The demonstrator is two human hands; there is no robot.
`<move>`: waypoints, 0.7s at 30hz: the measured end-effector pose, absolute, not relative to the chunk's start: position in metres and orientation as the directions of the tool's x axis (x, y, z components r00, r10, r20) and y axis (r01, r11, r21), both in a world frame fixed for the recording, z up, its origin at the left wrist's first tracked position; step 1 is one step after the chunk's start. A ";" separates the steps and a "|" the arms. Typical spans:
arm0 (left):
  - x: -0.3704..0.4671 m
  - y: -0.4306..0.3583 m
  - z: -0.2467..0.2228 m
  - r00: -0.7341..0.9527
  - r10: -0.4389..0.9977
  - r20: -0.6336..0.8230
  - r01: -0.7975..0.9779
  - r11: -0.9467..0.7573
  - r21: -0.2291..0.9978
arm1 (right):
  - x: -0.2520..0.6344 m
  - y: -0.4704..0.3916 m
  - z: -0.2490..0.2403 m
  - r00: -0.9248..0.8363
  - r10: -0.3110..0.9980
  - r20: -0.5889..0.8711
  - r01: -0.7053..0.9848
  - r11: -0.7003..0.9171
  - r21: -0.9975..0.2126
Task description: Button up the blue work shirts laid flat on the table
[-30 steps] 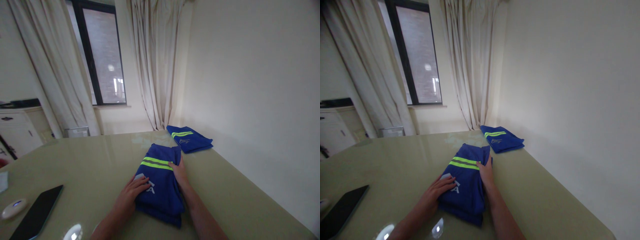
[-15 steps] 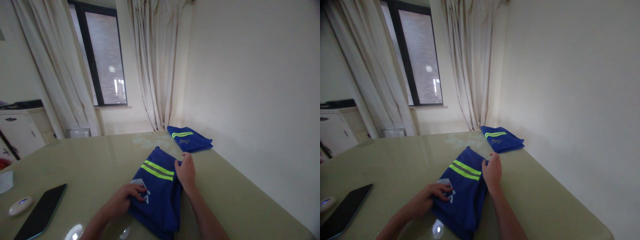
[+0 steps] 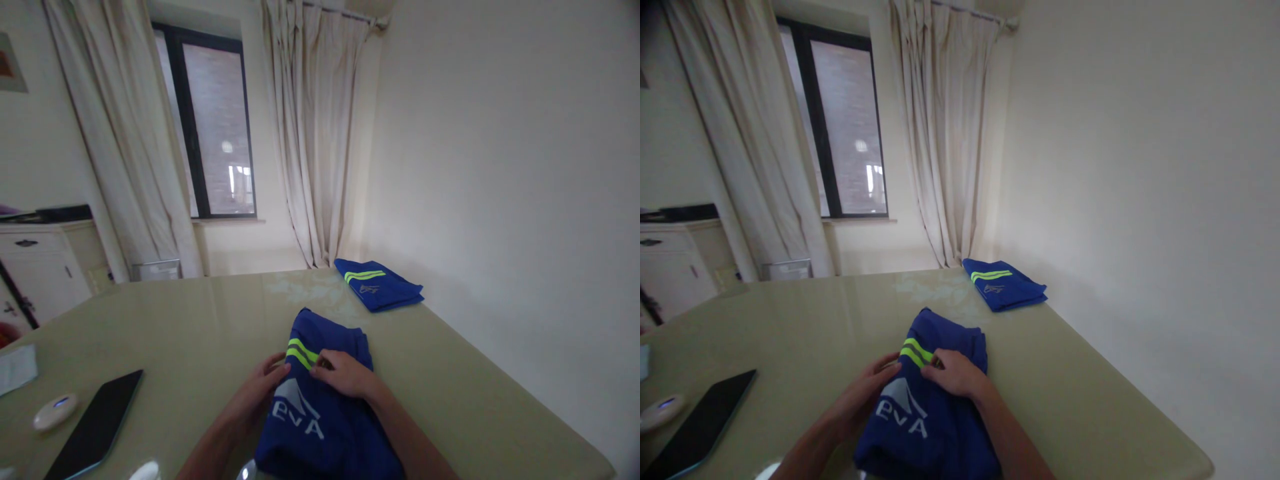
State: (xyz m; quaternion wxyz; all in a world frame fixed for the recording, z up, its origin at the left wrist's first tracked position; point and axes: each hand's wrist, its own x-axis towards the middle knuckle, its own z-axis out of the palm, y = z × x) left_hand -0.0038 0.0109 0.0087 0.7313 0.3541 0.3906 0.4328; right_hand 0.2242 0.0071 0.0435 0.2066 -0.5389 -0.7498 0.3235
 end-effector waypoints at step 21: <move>-0.016 0.026 0.001 0.329 0.933 -0.145 -0.556 0.316 0.769 | 0.319 0.101 0.231 -0.007 0.998 0.063 0.967 0.023 -0.253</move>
